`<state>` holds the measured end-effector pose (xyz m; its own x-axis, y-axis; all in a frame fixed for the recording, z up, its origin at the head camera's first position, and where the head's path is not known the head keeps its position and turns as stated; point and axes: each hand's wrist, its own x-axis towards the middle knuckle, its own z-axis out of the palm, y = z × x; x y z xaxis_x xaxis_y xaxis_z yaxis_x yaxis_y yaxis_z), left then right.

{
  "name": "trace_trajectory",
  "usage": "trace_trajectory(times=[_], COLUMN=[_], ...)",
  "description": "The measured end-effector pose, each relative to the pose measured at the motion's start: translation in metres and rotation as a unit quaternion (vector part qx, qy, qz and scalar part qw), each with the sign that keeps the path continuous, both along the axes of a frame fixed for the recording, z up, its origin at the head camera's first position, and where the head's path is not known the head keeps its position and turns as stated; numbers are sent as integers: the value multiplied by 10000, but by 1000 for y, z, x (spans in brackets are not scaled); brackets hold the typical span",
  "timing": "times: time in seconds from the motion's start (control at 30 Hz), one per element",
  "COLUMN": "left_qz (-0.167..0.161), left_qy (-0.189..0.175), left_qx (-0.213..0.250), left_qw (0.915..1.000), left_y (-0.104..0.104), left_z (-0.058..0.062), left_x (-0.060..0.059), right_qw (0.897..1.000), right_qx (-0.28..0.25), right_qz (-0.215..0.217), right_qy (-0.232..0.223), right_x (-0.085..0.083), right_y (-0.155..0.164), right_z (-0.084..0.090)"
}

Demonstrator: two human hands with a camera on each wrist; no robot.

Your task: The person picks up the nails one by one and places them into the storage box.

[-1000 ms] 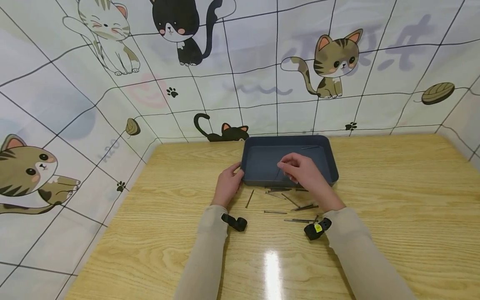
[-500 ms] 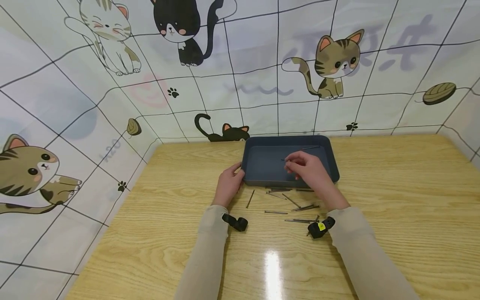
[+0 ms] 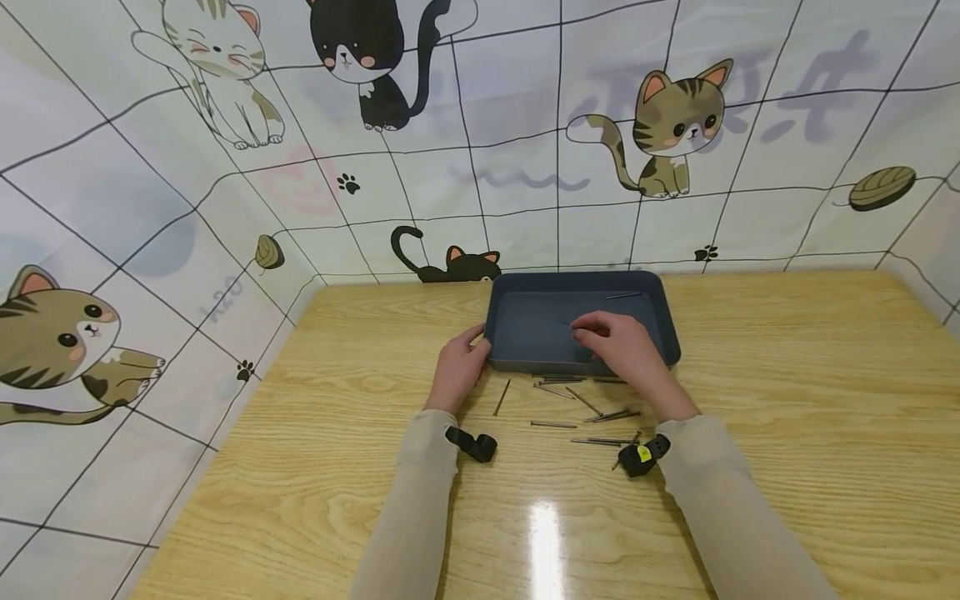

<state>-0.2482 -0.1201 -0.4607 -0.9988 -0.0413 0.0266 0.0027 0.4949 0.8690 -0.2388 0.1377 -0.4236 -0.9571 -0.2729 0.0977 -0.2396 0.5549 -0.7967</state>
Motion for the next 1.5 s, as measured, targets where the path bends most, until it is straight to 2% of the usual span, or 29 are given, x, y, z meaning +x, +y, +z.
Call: trace_trajectory(times=[0.23, 0.63, 1.23, 1.5], left_qz=[4, 64, 41, 23], left_qy=[-17, 69, 35, 9], left_qx=[-47, -116, -94, -88], left_qw=[10000, 9999, 9999, 10000], left_y=[2, 1, 2, 1], left_z=[0, -1, 0, -1], left_x=[0, 1, 0, 1], right_qw=[9970, 9883, 9854, 9847], right_qx=[766, 1449, 1632, 1676], right_qz=[87, 465, 486, 469], right_qy=[4, -67, -6, -127], right_x=[1, 0, 1, 0], right_y=[2, 3, 2, 2], right_z=[0, 1, -1, 0])
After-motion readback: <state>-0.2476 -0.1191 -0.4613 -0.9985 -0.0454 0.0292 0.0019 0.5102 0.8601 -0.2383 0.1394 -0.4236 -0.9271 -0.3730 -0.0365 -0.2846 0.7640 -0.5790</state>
